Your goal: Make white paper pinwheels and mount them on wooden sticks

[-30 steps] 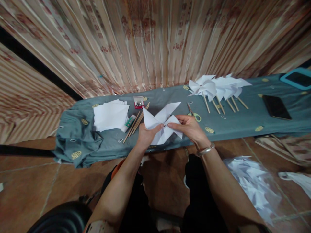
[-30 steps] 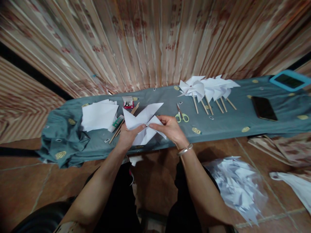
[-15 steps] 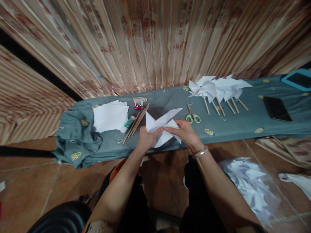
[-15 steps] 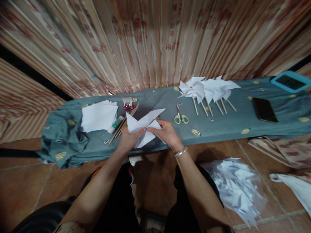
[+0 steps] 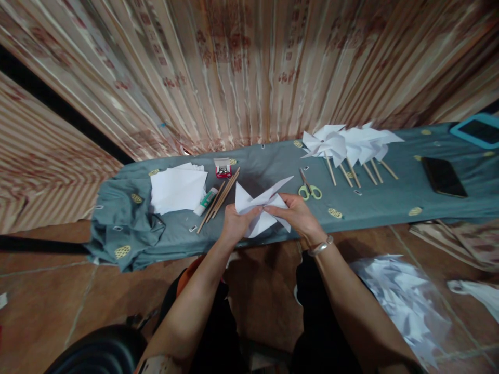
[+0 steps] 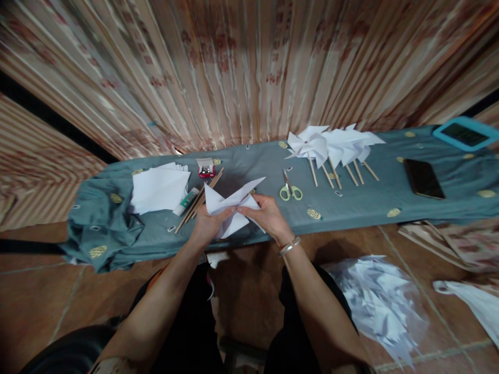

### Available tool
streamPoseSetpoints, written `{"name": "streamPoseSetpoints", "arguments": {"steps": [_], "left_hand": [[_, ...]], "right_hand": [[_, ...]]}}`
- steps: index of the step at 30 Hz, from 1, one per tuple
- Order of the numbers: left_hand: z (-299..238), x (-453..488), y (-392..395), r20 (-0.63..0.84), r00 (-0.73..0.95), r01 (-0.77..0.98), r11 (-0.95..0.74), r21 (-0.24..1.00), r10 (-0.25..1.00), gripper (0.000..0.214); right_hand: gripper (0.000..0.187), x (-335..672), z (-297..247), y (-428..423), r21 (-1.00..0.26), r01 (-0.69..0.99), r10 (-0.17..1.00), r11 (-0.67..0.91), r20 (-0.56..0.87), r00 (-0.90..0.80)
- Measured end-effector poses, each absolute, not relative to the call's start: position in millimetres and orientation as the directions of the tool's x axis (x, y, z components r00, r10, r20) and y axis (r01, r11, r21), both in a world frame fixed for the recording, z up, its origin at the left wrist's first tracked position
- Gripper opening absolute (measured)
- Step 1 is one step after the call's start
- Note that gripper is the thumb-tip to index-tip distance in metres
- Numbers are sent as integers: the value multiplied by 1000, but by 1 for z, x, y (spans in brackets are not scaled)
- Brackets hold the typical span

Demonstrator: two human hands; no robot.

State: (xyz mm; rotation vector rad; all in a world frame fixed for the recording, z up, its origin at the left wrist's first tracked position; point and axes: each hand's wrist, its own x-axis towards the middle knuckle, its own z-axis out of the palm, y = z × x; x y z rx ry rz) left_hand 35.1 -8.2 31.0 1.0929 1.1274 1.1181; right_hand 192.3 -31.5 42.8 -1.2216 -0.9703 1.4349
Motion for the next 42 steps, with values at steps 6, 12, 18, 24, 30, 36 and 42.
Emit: {"name": "streamPoseSetpoints", "arguments": {"steps": [6,12,18,24,30,36,42], "left_hand": [[32,36,-9,-132,72,-75,137,988,989,27],[28,33,-6,-141,62,-40,144,989,988,26],[31,31,-5,-110,70,27,108,994,992,22],[36,29,-6,-94,75,49,90,995,993,20],[37,27,-6,-90,94,69,83,994,992,21],[36,27,-6,-77,97,91,68,994,992,24],[35,26,-5,-84,101,95,75,993,991,23]], "right_hand": [[39,192,41,-33,-960,-181,977,-214,-215,-18],[38,189,41,-31,-966,-159,978,-206,-209,4],[36,187,40,-30,-970,-153,981,-188,-192,11],[32,186,38,-29,-983,-72,984,-169,-172,36],[28,185,40,-29,-987,-44,988,-153,-154,24],[30,184,41,-28,-988,-26,988,-150,-151,21],[28,185,40,-28,-987,-24,987,-158,-158,13]]}}
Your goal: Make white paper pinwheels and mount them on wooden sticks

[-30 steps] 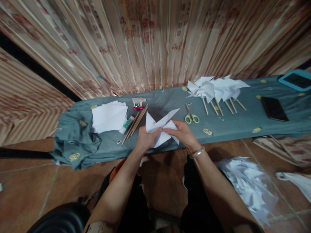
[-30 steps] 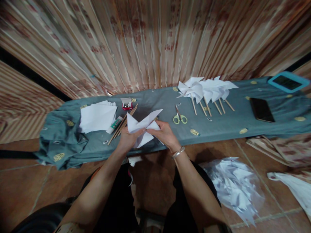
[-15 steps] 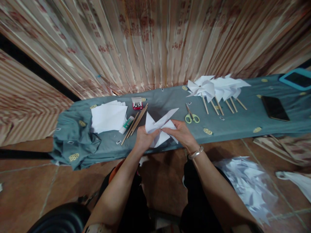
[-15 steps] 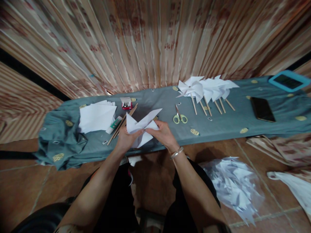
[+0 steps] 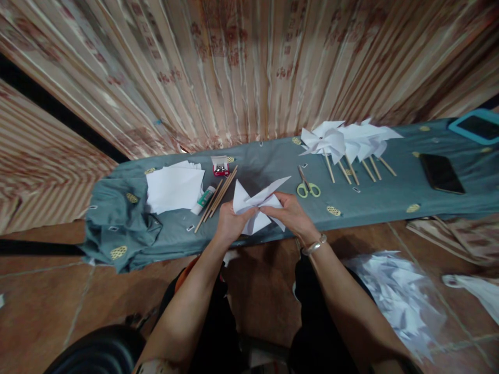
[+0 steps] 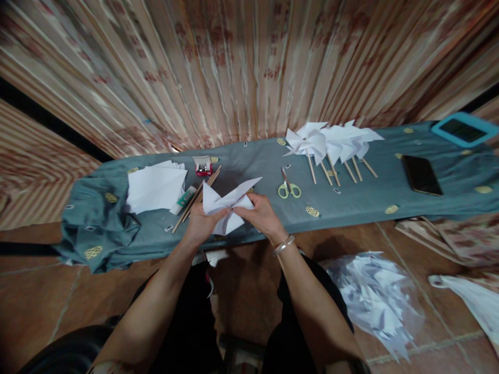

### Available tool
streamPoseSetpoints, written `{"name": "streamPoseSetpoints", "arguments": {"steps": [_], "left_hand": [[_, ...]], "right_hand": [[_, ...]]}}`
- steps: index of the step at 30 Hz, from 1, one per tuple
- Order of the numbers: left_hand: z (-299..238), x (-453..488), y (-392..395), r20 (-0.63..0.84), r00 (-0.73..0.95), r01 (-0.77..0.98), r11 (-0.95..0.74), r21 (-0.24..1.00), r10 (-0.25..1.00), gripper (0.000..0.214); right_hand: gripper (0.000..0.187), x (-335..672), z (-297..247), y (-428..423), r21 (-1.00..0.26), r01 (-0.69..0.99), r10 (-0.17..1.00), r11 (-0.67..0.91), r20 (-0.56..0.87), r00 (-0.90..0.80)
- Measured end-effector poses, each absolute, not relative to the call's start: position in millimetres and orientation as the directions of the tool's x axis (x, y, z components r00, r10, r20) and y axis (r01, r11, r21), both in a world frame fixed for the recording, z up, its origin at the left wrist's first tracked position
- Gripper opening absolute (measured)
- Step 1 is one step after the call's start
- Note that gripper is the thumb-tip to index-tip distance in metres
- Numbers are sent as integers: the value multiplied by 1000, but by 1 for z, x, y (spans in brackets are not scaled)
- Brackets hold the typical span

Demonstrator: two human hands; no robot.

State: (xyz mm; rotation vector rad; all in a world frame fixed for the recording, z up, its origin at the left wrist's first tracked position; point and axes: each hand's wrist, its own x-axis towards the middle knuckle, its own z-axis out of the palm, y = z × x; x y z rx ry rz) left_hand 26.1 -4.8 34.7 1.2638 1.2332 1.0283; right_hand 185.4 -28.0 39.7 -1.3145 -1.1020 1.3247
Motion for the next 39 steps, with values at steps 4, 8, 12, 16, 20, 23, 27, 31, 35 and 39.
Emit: {"name": "streamPoseSetpoints", "arguments": {"steps": [4,8,12,16,20,23,27,31,35,39], "left_hand": [[33,25,-5,-79,115,84,69,994,990,22],[34,25,-4,-79,112,97,68,993,991,21],[36,26,-4,-74,104,108,62,992,992,16],[38,25,-4,-66,105,111,54,992,992,12],[38,25,-4,-64,117,119,50,992,991,12],[37,24,-4,-58,109,138,43,990,992,12],[34,24,-3,-55,110,123,41,992,992,17],[31,23,-2,-45,137,85,34,996,990,24],[30,23,-2,-69,128,46,63,997,989,26],[32,22,-3,-107,117,11,107,994,987,27]], "right_hand": [[28,186,39,-28,-985,-26,986,-168,-168,5],[28,185,39,-28,-985,-28,985,-170,-170,4],[28,184,41,-28,-986,-17,986,-169,-169,-6],[27,184,43,-29,-989,10,989,-150,-151,-12],[26,183,43,-29,-989,15,989,-148,-148,-5],[26,183,42,-29,-988,9,988,-156,-157,-4],[29,182,41,-28,-986,-56,988,-156,-155,-13],[30,182,40,-26,-984,-66,986,-165,-166,12],[32,183,39,-27,-988,-43,989,-150,-150,3],[34,182,41,-28,-987,-41,988,-154,-154,-7]]}}
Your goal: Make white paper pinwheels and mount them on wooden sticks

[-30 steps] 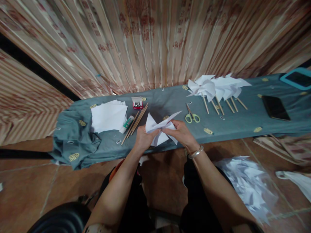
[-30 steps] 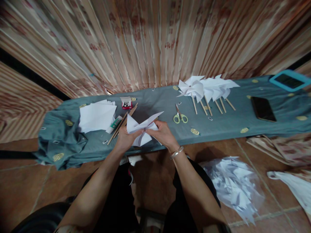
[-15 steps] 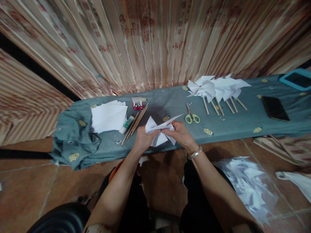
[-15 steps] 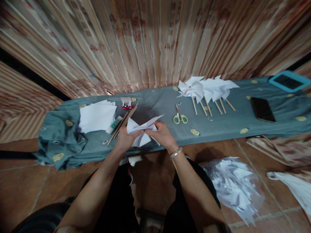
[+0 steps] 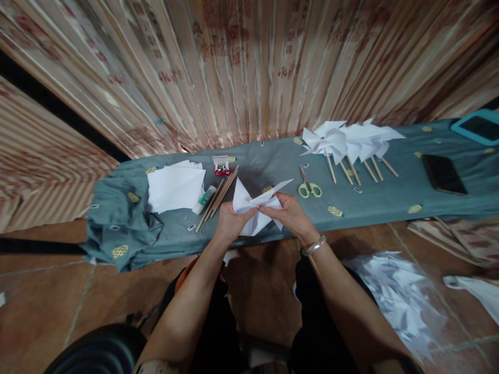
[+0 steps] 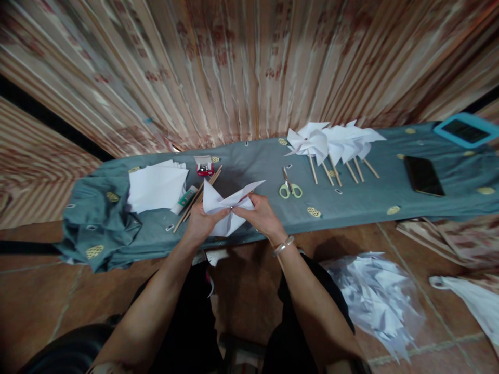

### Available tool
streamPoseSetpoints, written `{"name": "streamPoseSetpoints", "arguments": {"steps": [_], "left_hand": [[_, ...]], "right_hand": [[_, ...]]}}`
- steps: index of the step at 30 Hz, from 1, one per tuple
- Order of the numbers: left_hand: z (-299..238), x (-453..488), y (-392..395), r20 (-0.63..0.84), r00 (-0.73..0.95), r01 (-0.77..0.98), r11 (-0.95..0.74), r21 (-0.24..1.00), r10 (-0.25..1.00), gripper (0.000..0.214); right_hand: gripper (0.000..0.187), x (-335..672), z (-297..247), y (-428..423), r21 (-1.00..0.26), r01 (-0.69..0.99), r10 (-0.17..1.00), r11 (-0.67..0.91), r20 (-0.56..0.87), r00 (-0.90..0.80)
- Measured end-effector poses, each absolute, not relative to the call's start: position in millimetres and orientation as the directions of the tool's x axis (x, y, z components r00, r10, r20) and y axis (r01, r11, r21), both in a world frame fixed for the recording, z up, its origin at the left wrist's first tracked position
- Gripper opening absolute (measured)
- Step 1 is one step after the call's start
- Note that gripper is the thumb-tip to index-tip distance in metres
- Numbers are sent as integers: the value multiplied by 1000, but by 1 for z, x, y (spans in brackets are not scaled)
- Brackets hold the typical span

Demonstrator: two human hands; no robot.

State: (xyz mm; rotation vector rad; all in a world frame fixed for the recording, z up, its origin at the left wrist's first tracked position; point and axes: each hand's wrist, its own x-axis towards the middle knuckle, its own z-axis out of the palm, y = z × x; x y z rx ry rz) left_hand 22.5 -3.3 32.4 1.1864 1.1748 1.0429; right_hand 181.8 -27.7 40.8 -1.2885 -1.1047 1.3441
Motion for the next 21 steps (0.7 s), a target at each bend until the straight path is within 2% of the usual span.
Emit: {"name": "streamPoseSetpoints", "arguments": {"steps": [9,21], "left_hand": [[32,23,-7,-212,132,-86,224,971,968,36],[31,16,-7,-285,153,-157,308,938,946,34]], "right_hand": [[36,181,41,-29,-982,-49,983,-181,-182,28],[39,177,39,-29,-978,-80,981,-192,-190,-27]]}}
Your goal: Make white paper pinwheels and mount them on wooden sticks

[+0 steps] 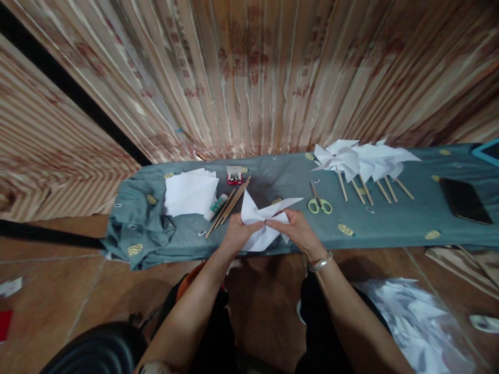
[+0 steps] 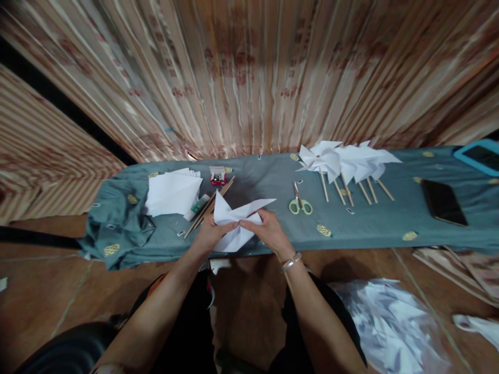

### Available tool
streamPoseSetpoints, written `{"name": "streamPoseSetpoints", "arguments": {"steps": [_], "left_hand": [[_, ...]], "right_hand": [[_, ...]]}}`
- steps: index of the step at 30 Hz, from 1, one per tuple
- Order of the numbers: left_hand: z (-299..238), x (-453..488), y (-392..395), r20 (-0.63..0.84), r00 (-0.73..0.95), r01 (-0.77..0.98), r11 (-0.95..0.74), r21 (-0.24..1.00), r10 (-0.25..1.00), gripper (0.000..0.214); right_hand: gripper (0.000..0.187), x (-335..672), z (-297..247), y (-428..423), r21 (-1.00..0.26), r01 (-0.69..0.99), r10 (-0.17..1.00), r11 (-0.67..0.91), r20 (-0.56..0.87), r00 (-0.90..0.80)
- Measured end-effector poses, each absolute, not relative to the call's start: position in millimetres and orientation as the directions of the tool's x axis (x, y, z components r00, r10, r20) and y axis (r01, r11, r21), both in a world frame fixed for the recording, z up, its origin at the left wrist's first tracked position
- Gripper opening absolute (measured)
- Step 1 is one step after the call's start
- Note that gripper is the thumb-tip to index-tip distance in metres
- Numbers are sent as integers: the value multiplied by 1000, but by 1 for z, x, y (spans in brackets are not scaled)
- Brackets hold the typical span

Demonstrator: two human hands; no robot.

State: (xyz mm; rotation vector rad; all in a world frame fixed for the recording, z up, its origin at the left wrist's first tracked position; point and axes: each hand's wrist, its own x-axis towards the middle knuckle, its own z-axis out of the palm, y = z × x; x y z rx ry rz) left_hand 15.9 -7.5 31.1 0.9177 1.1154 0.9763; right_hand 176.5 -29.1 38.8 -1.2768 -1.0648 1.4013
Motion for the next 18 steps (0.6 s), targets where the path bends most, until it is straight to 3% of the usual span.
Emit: {"name": "streamPoseSetpoints", "arguments": {"steps": [18], "left_hand": [[44,8,-7,-320,299,-248,397,884,899,48]], "right_hand": [[42,181,26,-20,-958,-62,960,-279,-279,-16]]}}
